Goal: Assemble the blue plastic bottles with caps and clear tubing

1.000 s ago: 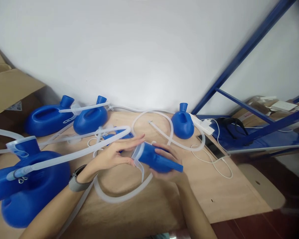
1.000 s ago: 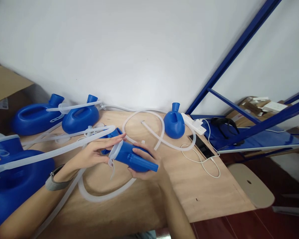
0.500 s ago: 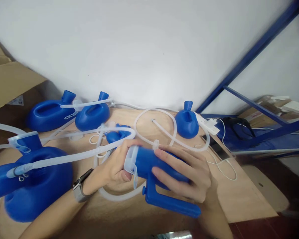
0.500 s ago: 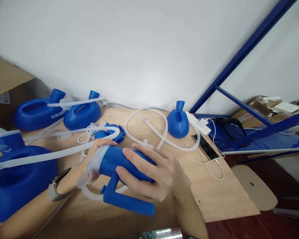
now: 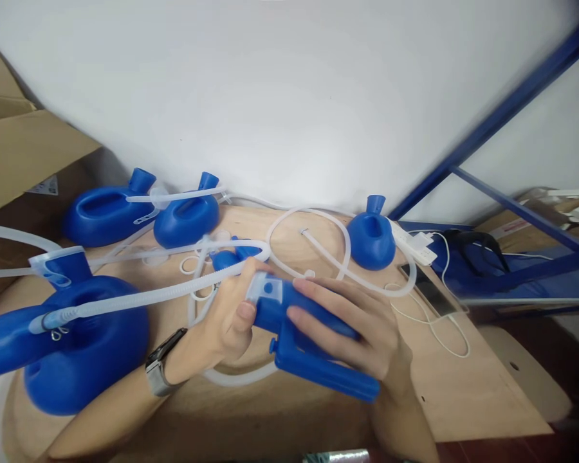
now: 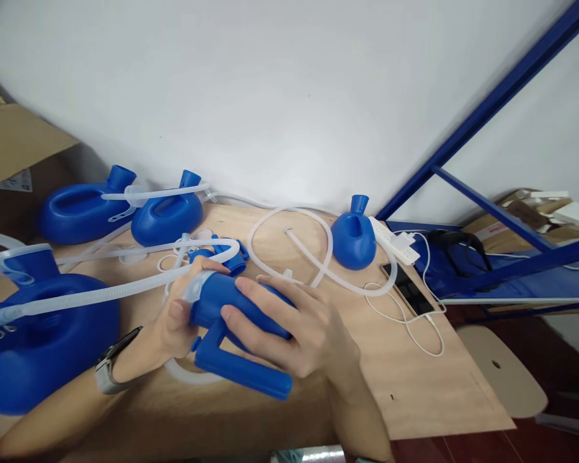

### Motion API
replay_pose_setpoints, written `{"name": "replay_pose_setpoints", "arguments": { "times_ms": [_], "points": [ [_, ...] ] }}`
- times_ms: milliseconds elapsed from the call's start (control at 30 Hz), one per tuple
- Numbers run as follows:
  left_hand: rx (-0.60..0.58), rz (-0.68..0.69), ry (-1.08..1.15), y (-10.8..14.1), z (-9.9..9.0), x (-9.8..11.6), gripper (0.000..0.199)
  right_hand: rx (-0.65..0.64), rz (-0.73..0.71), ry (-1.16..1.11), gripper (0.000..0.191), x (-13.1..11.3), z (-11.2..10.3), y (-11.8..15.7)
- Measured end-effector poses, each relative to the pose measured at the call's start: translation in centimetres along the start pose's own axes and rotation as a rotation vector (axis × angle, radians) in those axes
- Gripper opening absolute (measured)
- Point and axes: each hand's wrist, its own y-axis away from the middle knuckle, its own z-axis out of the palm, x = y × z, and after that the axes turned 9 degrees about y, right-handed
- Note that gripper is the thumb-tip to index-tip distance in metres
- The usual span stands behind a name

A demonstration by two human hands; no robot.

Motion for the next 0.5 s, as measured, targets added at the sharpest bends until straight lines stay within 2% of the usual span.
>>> {"name": "replay_pose_setpoints", "arguments": {
  "times_ms": [67,233,367,500],
  "points": [
    [0.011,0.026,-0.008,-0.3,-0.1,0.3,0.070,-0.011,0.028,-0.022,0.035,0.4,0.4,0.2],
    [0.050,0.016,-0.100,-0.8,0.0,-0.1,0.076,-0.133,0.103,-0.133,0.052,1.2,1.5,0.7],
    [0.111,0.030,-0.097,-1.0,0.3,-0.2,0.077,-0.030,0.185,-0.295,0.063,1.4,3.7,0.9],
    [0.124,0.109,-0.135,-1.3,0.2,0.2,0.066,0.063,0.290,-0.510,0.066,1.4,5.5,0.8]
  ]
}}
